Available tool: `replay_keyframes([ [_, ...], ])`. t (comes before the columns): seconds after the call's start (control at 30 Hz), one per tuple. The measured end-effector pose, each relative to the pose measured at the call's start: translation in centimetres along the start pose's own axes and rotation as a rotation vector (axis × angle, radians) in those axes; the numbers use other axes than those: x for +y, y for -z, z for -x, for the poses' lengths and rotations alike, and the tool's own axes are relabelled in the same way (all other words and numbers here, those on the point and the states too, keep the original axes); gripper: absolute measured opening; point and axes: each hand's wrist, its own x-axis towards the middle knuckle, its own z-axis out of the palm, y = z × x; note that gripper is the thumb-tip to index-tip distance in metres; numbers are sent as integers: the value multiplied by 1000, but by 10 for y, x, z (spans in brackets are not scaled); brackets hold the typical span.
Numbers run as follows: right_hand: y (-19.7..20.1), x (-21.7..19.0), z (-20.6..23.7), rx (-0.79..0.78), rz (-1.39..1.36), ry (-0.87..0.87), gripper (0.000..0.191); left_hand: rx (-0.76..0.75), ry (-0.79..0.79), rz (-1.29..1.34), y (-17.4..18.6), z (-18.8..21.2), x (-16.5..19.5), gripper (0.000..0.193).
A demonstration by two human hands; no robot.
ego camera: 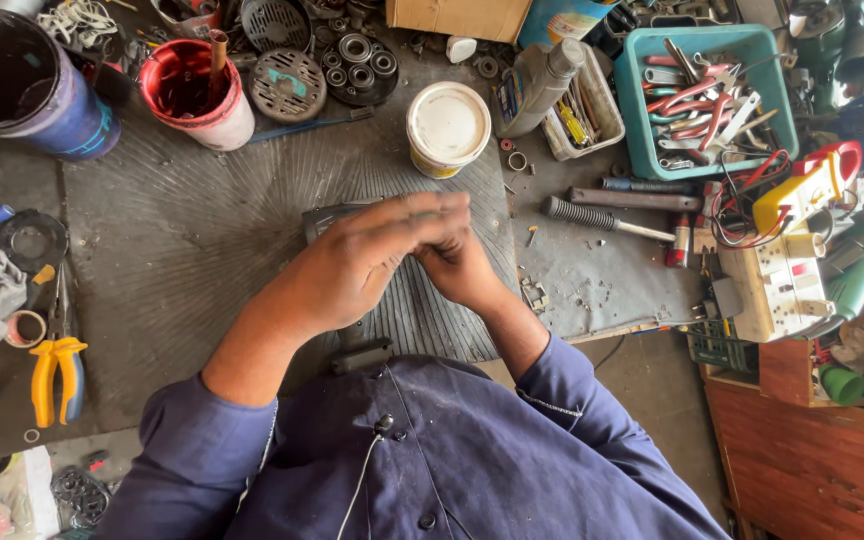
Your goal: The person wipes a cordless angle grinder with a cloth, then uses a green-handled screwdriver to remove screws from the tool's housing. They separate the housing halves, inspect the interior, and reassemble the tool by replacing the screws.
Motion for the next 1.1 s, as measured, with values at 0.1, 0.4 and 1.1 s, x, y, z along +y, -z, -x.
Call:
replay_keyframes([
  [0.1, -3, 8, 1, 30, 96, 61, 16, 55, 16, -204, -3, -2, -3, 36],
  [0.4, -17, 10, -1, 124, 147, -59, 4, -59, 186, 111, 2, -3, -26, 66],
  [1.1, -30, 10, 18, 263, 424, 27, 30, 99, 272, -116, -12, 39, -70, 17],
])
